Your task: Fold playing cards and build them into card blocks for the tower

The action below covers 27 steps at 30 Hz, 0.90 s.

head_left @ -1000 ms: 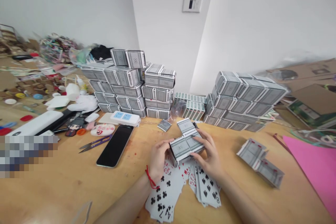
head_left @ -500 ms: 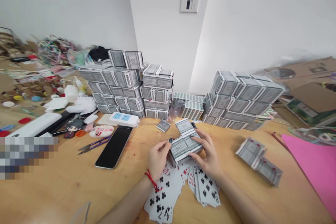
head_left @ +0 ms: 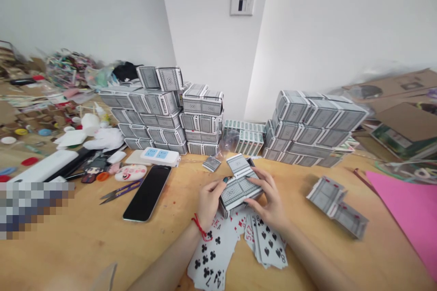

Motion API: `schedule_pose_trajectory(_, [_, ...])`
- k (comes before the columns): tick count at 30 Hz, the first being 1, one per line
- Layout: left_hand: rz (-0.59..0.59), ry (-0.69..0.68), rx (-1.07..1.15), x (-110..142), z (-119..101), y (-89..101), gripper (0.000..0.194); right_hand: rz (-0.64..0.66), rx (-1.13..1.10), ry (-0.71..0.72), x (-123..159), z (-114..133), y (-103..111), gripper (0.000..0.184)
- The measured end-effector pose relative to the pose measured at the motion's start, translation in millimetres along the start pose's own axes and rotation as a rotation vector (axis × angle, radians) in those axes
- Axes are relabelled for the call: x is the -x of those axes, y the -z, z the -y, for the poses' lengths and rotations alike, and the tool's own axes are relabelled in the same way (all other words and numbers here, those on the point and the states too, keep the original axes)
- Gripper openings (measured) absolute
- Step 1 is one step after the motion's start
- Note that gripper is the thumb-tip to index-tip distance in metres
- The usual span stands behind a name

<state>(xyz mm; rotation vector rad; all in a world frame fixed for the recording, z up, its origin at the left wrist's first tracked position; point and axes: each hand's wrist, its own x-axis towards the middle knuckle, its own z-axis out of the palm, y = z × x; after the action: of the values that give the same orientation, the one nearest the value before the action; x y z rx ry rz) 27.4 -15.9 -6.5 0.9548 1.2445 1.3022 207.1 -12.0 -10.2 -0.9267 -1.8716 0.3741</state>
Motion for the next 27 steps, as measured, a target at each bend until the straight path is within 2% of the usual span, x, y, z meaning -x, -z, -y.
schedule_pose_trajectory(9, [0.010, 0.017, 0.028, 1, -5, -1.9, 0.022, 0.006, -0.011, -0.004, 0, 1, 1, 0.039])
schedule_pose_trajectory(14, [0.157, -0.024, 0.004, -5, -8, 0.7, 0.020, 0.010, -0.024, -0.012, 0, 1, 1, 0.039])
schedule_pose_trajectory(19, [0.213, -0.110, -0.120, -10, -9, 4.3, 0.018, 0.006, -0.027, -0.016, -1, 1, 0, 0.039])
schedule_pose_trajectory(23, [0.304, -0.137, -0.202, -10, -11, 6.9, 0.016, 0.024, -0.050, -0.026, -2, 1, 1, 0.040])
schedule_pose_trajectory(27, [0.335, -0.173, -0.232, -11, -13, 7.8, 0.014, 0.035, -0.081, -0.021, -2, 2, 1, 0.040])
